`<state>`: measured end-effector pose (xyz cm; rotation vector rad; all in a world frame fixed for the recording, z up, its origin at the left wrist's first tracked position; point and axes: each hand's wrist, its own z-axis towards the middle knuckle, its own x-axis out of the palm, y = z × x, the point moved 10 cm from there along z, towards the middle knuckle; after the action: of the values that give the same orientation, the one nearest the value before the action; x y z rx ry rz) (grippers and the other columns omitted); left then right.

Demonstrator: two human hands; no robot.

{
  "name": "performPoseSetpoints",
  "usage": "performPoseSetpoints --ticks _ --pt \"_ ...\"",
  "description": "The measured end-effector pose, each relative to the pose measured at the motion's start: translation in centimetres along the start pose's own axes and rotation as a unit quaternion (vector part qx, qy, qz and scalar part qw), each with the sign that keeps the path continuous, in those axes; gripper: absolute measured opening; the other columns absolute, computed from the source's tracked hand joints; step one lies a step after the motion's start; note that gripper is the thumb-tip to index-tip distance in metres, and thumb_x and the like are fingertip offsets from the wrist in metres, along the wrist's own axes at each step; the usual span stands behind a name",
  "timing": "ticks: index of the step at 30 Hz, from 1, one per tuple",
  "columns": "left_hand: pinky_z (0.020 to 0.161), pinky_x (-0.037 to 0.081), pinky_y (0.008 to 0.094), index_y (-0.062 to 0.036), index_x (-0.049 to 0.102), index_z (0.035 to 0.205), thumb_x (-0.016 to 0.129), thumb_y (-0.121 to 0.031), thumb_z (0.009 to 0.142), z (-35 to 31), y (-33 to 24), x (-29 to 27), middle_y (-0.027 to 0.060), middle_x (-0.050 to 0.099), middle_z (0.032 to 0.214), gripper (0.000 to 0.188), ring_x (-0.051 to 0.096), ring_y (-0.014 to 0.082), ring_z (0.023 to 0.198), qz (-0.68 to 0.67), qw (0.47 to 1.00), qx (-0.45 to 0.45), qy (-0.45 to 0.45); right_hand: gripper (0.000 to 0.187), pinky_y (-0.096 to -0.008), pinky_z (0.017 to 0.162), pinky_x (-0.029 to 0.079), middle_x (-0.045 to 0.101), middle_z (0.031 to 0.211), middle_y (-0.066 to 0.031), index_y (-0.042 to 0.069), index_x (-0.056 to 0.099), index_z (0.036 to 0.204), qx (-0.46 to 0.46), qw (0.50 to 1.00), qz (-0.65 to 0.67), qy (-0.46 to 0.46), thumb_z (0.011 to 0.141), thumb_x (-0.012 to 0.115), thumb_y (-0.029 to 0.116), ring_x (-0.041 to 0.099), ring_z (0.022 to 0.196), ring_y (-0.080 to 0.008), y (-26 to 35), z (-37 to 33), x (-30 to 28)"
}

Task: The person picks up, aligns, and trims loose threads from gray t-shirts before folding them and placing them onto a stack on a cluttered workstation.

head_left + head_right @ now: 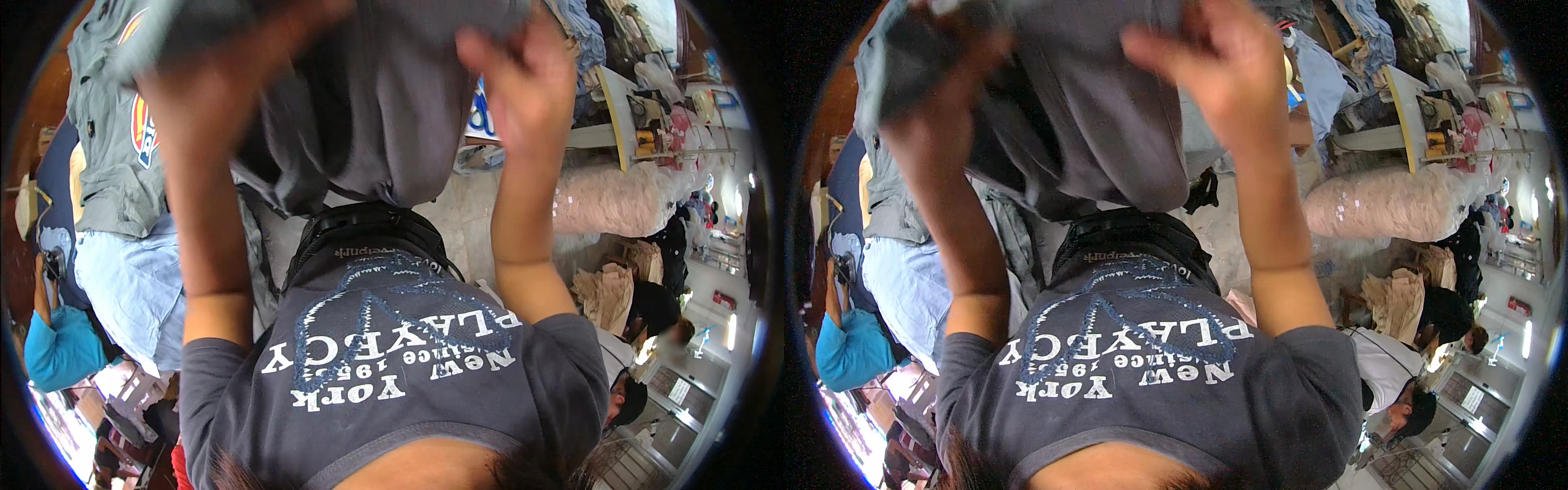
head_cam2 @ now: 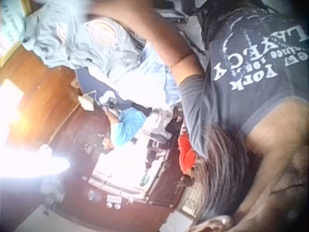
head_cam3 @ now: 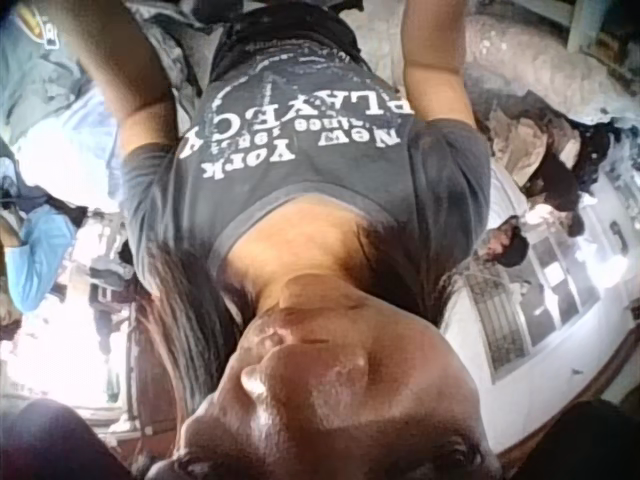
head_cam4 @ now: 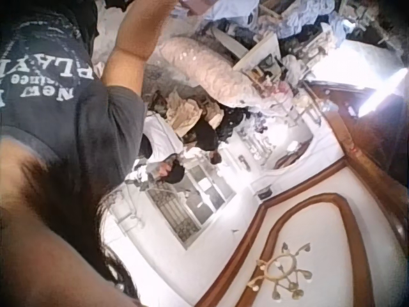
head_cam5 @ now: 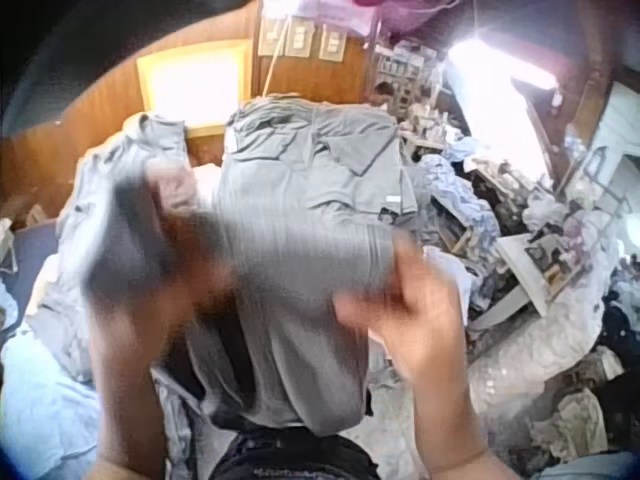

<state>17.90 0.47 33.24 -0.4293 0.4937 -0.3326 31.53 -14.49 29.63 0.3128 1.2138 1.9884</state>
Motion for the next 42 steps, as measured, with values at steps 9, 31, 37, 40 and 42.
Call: performPoseSetpoints --ticks 9,31,37,40,42 --pt "0.076 0.044 0.0270 -0.0028 0.061 0.091 0.053 -0.004 0.076 -1.0 9.7 10.5 0.0084 0.063 0.087 0.017 0.058 0.0169 0.084 -0.233 0.965 -0.061 0.103 0.033 -0.0222 0.069 0.042 0.058 0.086 -0.0044 -0.001 0.051 0.103 0.083 0.969 0.232 -0.005 0.072 0.061 0.002 0.055 0.077 -0.0116 -16.9 5.2 0.1" --pt "0.062 0.046 0.0302 -0.0052 0.060 0.093 0.062 -0.008 0.071 -14.7 17.2 22.3 0.0100 0.055 0.088 0.022 0.056 0.0209 0.070 0.049 0.951 -0.258 0.165 0.046 -0.0419 0.069 0.044 0.057 0.086 -0.0196 0.005 0.046 0.106 0.316 0.814 -0.484 0.051 0.066 0.063 0.019 0.056 0.079 -0.0347 -26.6 -13.6 -13.1" --pt "0.063 0.045 0.0358 -0.0026 0.063 0.077 0.062 -0.012 0.068 -14.1 18.5 24.2 0.0127 0.056 0.078 0.012 0.056 0.0290 0.067 0.153 0.962 -0.164 0.158 0.053 -0.0396 0.070 0.044 0.059 0.078 -0.0168 0.007 0.047 0.112 0.387 0.817 -0.422 0.066 0.063 0.060 0.021 0.057 0.075 -0.0335 -26.4 -13.8 -15.2" --pt "0.060 0.045 0.0340 -0.0025 0.063 0.073 0.062 -0.013 0.069 -13.9 19.8 23.9 0.0129 0.058 0.071 0.012 0.057 0.0288 0.064 0.158 0.954 -0.201 0.154 0.049 -0.0364 0.067 0.045 0.059 0.074 -0.0144 0.011 0.048 0.112 0.422 0.833 -0.353 0.058 0.065 0.059 0.018 0.058 0.070 -0.0297 -25.6 -13.6 -15.0" --pt "0.058 0.044 0.0307 -0.0035 0.063 0.076 0.061 -0.014 0.071 -13.3 20.1 23.3 0.0122 0.059 0.070 0.012 0.057 0.0224 0.062 0.105 0.935 -0.302 0.156 0.047 -0.0324 0.064 0.045 0.058 0.072 -0.0127 0.013 0.049 0.113 0.391 0.854 -0.342 0.029 0.067 0.058 0.012 0.058 0.065 -0.0251 -24.5 -13.6 -14.6"
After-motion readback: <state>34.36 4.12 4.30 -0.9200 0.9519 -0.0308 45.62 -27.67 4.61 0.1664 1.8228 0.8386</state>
